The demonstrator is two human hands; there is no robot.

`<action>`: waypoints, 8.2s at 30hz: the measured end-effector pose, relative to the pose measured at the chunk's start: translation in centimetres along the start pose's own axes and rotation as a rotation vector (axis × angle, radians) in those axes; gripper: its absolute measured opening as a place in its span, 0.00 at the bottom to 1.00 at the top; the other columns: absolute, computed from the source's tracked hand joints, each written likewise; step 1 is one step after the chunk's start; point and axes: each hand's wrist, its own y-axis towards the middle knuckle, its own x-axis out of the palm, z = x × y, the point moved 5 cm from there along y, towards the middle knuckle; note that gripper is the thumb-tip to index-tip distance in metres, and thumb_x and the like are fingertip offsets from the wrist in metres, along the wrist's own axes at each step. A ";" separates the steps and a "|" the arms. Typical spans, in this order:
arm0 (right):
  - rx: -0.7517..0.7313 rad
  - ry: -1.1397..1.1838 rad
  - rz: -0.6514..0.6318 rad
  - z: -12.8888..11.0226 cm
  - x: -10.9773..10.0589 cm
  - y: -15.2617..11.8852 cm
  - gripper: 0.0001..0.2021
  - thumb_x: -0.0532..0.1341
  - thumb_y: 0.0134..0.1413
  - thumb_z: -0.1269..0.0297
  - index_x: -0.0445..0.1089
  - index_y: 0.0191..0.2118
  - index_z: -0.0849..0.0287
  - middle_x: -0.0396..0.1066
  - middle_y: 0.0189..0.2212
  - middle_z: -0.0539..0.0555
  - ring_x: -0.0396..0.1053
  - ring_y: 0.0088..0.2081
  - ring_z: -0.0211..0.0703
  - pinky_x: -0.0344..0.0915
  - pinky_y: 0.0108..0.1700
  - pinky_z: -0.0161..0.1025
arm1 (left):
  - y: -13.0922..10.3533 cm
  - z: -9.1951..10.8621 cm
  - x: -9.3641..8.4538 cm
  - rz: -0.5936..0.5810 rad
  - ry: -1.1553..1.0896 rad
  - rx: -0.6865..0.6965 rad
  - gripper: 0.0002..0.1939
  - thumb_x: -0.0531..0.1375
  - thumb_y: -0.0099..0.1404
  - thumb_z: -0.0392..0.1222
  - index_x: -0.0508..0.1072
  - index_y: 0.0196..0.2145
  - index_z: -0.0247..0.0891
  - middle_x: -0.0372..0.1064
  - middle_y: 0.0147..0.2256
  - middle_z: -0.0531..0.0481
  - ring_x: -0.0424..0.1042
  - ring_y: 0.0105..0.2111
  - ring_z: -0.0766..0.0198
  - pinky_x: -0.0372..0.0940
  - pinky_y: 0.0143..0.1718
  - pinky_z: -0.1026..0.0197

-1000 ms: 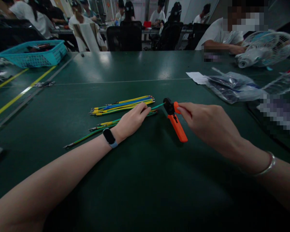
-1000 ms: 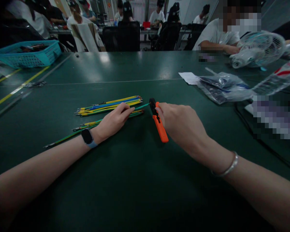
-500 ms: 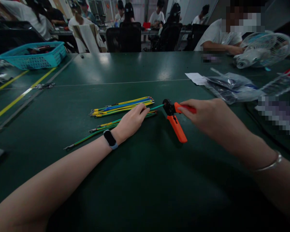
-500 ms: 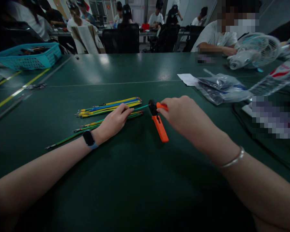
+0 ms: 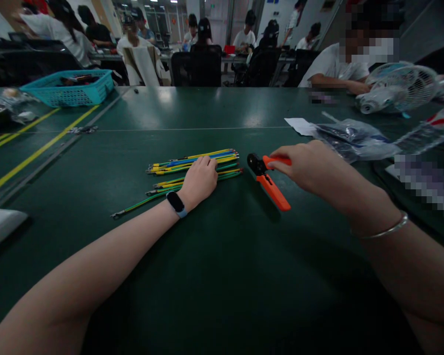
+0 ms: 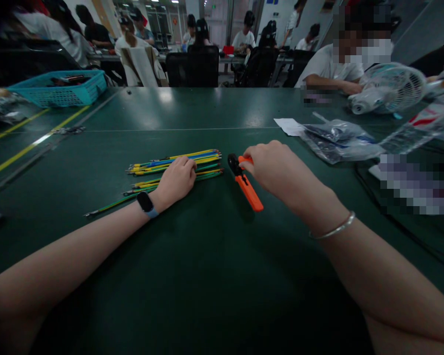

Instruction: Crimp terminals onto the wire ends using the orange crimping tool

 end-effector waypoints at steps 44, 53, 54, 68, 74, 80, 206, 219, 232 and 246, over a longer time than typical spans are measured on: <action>0.040 0.074 0.082 1.2 0.3 0.1 0.18 0.55 0.64 0.57 0.81 0.45 0.56 0.81 0.35 0.58 0.74 0.31 0.49 0.66 0.36 0.46 | 0.3 0.2 0.1 0.034 -0.147 0.025 0.13 0.54 0.72 0.37 0.79 0.41 0.34 0.77 0.43 0.41 0.71 0.44 0.52 0.68 0.47 0.47; 0.051 0.062 0.094 1.5 0.5 0.1 0.18 0.55 0.64 0.57 0.81 0.45 0.55 0.81 0.34 0.58 0.74 0.32 0.49 0.66 0.37 0.46 | 0.2 0.6 -0.7 0.095 -0.184 0.063 0.12 0.55 0.70 0.37 0.79 0.40 0.34 0.77 0.43 0.42 0.72 0.44 0.52 0.68 0.48 0.47; 0.048 0.062 0.104 1.5 0.5 0.1 0.18 0.55 0.64 0.57 0.81 0.45 0.55 0.81 0.34 0.58 0.74 0.32 0.49 0.66 0.37 0.46 | 0.2 0.7 -0.8 0.095 -0.201 0.071 0.12 0.55 0.70 0.37 0.79 0.40 0.34 0.77 0.42 0.42 0.72 0.43 0.53 0.68 0.48 0.48; 0.069 0.061 0.054 1.3 0.5 0.0 0.18 0.55 0.64 0.58 0.80 0.47 0.57 0.81 0.35 0.59 0.74 0.32 0.49 0.64 0.36 0.45 | 0.0 1.5 -0.7 0.081 -0.322 0.241 0.12 0.54 0.71 0.33 0.77 0.44 0.28 0.75 0.47 0.38 0.74 0.48 0.54 0.70 0.54 0.50; 0.068 0.064 0.060 1.1 0.4 0.0 0.18 0.54 0.65 0.58 0.80 0.47 0.56 0.81 0.35 0.59 0.74 0.32 0.50 0.64 0.36 0.45 | 0.0 1.4 -0.5 0.053 -0.344 0.254 0.12 0.55 0.71 0.33 0.77 0.45 0.29 0.74 0.49 0.39 0.74 0.50 0.55 0.70 0.56 0.51; 0.062 0.046 0.036 0.8 0.2 -0.1 0.18 0.54 0.65 0.59 0.79 0.48 0.59 0.81 0.37 0.60 0.75 0.34 0.51 0.64 0.38 0.45 | 0.0 1.5 -0.5 0.052 -0.341 0.284 0.11 0.55 0.71 0.33 0.76 0.46 0.31 0.74 0.50 0.39 0.74 0.50 0.56 0.70 0.56 0.49; 0.094 -0.022 -0.069 -0.4 -0.1 1.4 0.20 0.51 0.68 0.59 0.79 0.48 0.63 0.80 0.37 0.61 0.74 0.36 0.48 0.64 0.38 0.43 | 0.3 1.1 -0.6 0.105 -0.162 0.152 0.12 0.54 0.72 0.35 0.77 0.36 0.31 0.76 0.40 0.42 0.73 0.38 0.58 0.69 0.44 0.55; 0.097 -0.020 -0.063 -0.2 0.1 1.5 0.19 0.52 0.68 0.60 0.79 0.47 0.62 0.80 0.36 0.61 0.75 0.36 0.48 0.63 0.38 0.43 | 0.3 1.3 -0.1 0.114 -0.145 0.258 0.12 0.55 0.72 0.34 0.77 0.35 0.30 0.76 0.40 0.41 0.75 0.41 0.56 0.71 0.50 0.52; 0.047 -0.086 -0.042 -0.4 0.3 1.6 0.18 0.53 0.68 0.59 0.79 0.45 0.63 0.80 0.36 0.61 0.73 0.34 0.47 0.63 0.38 0.43 | 0.1 1.5 -0.6 0.154 -0.191 0.353 0.12 0.52 0.74 0.33 0.75 0.38 0.30 0.74 0.42 0.40 0.73 0.43 0.57 0.71 0.50 0.52; 0.020 -0.107 -0.056 -0.9 0.0 1.3 0.22 0.48 0.70 0.59 0.77 0.49 0.65 0.79 0.38 0.62 0.74 0.36 0.48 0.63 0.40 0.44 | 0.0 1.3 -0.7 0.132 -0.232 0.344 0.12 0.49 0.74 0.29 0.73 0.45 0.29 0.70 0.46 0.40 0.69 0.47 0.57 0.69 0.53 0.52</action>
